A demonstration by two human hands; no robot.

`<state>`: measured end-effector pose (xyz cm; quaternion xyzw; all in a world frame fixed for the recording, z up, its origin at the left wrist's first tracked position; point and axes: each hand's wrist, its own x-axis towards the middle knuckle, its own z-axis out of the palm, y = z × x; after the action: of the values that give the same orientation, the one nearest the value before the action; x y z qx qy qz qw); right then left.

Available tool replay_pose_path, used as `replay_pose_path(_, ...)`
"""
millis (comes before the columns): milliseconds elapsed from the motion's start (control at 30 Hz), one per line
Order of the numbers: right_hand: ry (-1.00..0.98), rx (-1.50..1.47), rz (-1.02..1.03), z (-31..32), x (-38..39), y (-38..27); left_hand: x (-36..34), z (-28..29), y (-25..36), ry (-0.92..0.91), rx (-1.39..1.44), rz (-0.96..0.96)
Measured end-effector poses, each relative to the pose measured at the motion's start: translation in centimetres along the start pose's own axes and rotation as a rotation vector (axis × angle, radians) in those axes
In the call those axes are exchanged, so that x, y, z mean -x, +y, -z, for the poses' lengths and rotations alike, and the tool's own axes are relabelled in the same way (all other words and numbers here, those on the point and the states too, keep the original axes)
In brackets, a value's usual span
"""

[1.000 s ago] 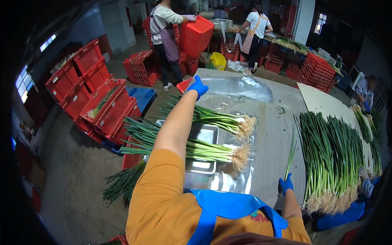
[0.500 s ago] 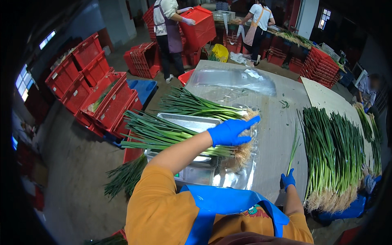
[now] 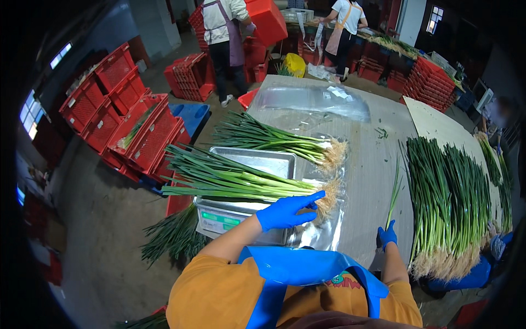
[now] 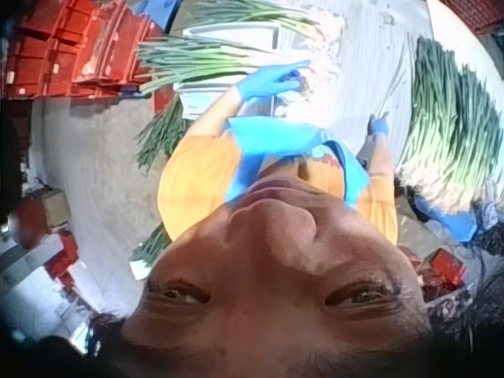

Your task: The person repeatedly gathers bundles of green onions, places them on a digital scale, and then removes them to a nearby red crate. The process is repeated continuously with multiple bundles.

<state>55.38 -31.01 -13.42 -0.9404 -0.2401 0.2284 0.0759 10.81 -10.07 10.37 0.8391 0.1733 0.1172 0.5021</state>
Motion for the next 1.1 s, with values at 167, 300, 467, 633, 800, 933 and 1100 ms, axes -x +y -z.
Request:
replay_pose_path(167,0.013,0.0,0.046,-0.9,-1.6,1.6,1.0,-0.6,-1.2,0.093,0.033,0.102)
replay_pose_path(300,0.016,0.03,0.055,-1.4,-2.3,1.9,2.8,-2.3,-0.8,0.166,0.061,0.042)
replay_pose_path(467,-0.004,-0.025,0.067,-1.8,-3.6,3.2,3.8,-4.9,-0.9,0.079,-0.052,0.088)
replay_pose_path(633,-0.033,-0.071,0.029,-1.7,-4.6,3.3,4.7,-6.4,-1.9,0.121,0.05,0.068)
replay_pose_path(800,0.01,-0.06,0.072,-2.2,-5.4,3.7,5.5,-6.6,-1.4,0.119,0.102,0.129)
replay_pose_path(933,0.041,-0.08,0.074,-2.4,-5.1,3.5,6.2,-6.7,-0.9,0.089,0.135,0.186)
replay_pose_path(1100,-0.109,-0.587,0.025,-2.1,-4.9,2.8,7.3,-7.1,-0.1,0.15,0.181,0.226)
